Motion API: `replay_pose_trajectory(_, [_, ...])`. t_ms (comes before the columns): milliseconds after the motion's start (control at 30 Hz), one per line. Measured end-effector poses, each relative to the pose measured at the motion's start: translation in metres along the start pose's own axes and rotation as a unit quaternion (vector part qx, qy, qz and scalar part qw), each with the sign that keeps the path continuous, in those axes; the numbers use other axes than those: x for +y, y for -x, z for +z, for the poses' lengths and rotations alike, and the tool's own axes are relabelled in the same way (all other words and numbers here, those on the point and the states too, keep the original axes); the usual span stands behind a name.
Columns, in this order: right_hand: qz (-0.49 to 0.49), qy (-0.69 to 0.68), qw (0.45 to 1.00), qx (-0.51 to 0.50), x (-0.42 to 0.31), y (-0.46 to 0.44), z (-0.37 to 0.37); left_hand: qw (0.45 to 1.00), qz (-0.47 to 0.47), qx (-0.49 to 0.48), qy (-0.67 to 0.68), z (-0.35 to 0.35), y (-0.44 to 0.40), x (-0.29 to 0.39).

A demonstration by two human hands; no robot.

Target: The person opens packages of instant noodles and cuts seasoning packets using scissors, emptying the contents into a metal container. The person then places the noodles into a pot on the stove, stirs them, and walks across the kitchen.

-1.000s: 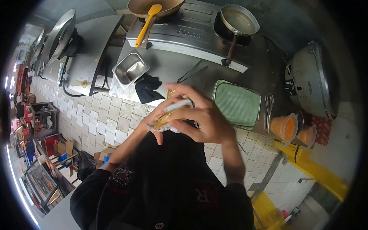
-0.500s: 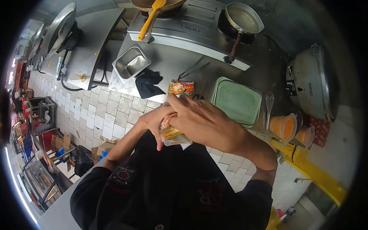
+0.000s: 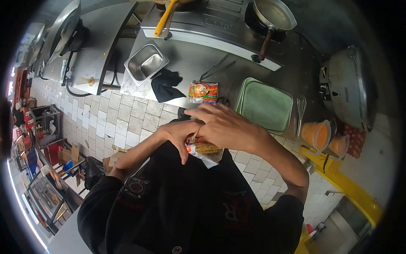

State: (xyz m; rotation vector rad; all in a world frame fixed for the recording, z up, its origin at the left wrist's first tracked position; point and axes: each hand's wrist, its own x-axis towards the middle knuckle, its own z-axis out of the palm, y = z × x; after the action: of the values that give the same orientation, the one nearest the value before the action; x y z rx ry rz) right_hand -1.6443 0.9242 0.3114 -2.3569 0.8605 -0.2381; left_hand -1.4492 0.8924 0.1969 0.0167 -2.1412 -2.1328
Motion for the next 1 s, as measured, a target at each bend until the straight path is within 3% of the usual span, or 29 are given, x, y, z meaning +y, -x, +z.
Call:
replay_pose_trajectory(100, [0.037, 0.004, 0.999, 0.025, 0.002, 0.002, 0.013, 0.999, -0.027, -0.022, -0.026, 0.0, 0.001, 0.0])
replay_pose_trajectory(267, [-0.023, -0.001, 1.0, 0.003, 0.01, -0.001, 0.028, 0.996, -0.051, -0.054, 0.05, 0.008, 0.002, -0.001])
replay_pose_trajectory(367, [-0.042, -0.026, 0.998, 0.03, 0.015, -0.006, 0.028, 0.986, -0.133, -0.086, 0.058, 0.006, 0.006, -0.005])
replay_pose_trajectory(433, [-0.045, -0.052, 0.995, 0.072, 0.015, -0.006, 0.02, 0.998, 0.01, 0.008, 0.054, 0.01, 0.011, -0.018])
replay_pose_trajectory(533, [-0.067, -0.094, 0.987, 0.113, 0.009, 0.0, -0.013, 0.993, 0.078, 0.088, -0.001, 0.003, 0.009, -0.013])
replay_pose_trajectory(633, [0.022, -0.171, 0.97, 0.174, 0.02, 0.007, -0.033, 0.989, 0.04, 0.126, 0.06, 0.0, 0.023, -0.031])
replay_pose_trajectory(700, [0.061, -0.16, 0.938, 0.3, 0.041, -0.002, -0.03, 0.982, -0.026, 0.159, 0.102, -0.006, 0.043, -0.039])
replay_pose_trajectory(767, [0.138, -0.183, 0.892, 0.389, 0.072, -0.026, -0.009, 0.961, -0.026, 0.275, 0.031, -0.01, 0.059, -0.043])
replay_pose_trajectory(833, [0.12, -0.073, 0.887, 0.441, 0.117, -0.061, 0.025, 0.925, -0.08, 0.37, -0.047, -0.015, 0.076, -0.045])
replay_pose_trajectory(900, [0.088, 0.032, 0.899, 0.427, 0.163, -0.09, 0.07, 0.875, -0.126, 0.462, -0.078, -0.02, 0.082, -0.042])
replay_pose_trajectory(933, [0.097, 0.056, 0.918, 0.381, 0.182, -0.1, 0.095, 0.844, -0.155, 0.507, -0.08, -0.02, 0.085, -0.052])
replay_pose_trajectory(967, [0.16, 0.089, 0.95, 0.252, 0.208, -0.106, 0.124, 0.815, -0.152, 0.549, -0.108, -0.022, 0.086, -0.065])
replay_pose_trajectory(1000, [0.152, 0.093, 0.952, 0.249, 0.208, -0.106, 0.138, 0.782, -0.149, 0.59, -0.136, -0.022, 0.085, -0.076])
